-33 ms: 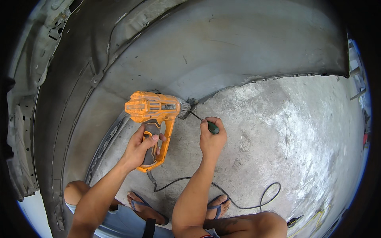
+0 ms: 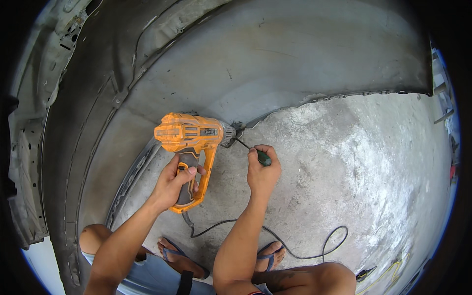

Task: The person uses a heat gun to warm a rivet on a car door panel and then pries it out with a screwdriver. They repeat this process on several rivets along the panel edge, removing each one after heating.

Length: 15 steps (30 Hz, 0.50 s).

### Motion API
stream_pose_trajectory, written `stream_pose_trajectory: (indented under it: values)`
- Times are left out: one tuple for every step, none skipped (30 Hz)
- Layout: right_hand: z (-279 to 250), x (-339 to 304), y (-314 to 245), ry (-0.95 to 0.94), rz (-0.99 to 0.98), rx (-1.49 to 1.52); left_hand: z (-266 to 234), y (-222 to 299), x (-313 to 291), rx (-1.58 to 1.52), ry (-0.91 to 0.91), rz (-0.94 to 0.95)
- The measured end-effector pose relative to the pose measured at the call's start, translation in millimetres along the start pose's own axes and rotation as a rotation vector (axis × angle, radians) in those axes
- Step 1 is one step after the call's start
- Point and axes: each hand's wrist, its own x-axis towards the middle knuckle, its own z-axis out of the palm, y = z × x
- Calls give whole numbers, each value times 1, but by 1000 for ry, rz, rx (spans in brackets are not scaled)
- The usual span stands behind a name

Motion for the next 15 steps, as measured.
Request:
stream_pose_trajectory:
  values:
    - [0,-1,-2,-3,-15,-31,0,0,0,-20,0,1]
    - [0,-2,-4,-7,-31,-62,0,0,0,-36,7,-9]
    - [-1,-2,-7,-15,-25,-76,0,0,0,-37,2,1]
    - [-1,-3,-9,-24,-20,-89,0,1,0,-32,3,0]
    - [0,-3,-12,-30,-18,-100,0,1,0,-26,7,-3]
    - [0,-3,-14,-40,-38,-120,0,1,0,-44,5,-8]
    - [1,-3,-16,-48,-61,-138,0,2,1,-60,4,-15]
    - [2,-3,-18,-57,-84,-156,1,2,0,-72,10,-29]
    - [4,0,-19,-64,-81,-152,0,4,5,-75,6,-12]
    - [4,0,-20,-73,-68,-155,1,4,5,-74,7,-12]
    - [5,1,-20,-83,-58,-156,1,4,6,-70,13,-15]
    - [5,2,-20,-86,-48,-137,1,4,6,-77,6,-4]
    - [6,3,-20,-89,-38,-117,2,4,7,-80,4,1]
    - [6,4,-20,-87,4,-114,2,3,7,-77,8,-6]
    - [6,5,-19,-91,-30,-90,2,3,8,-89,0,3]
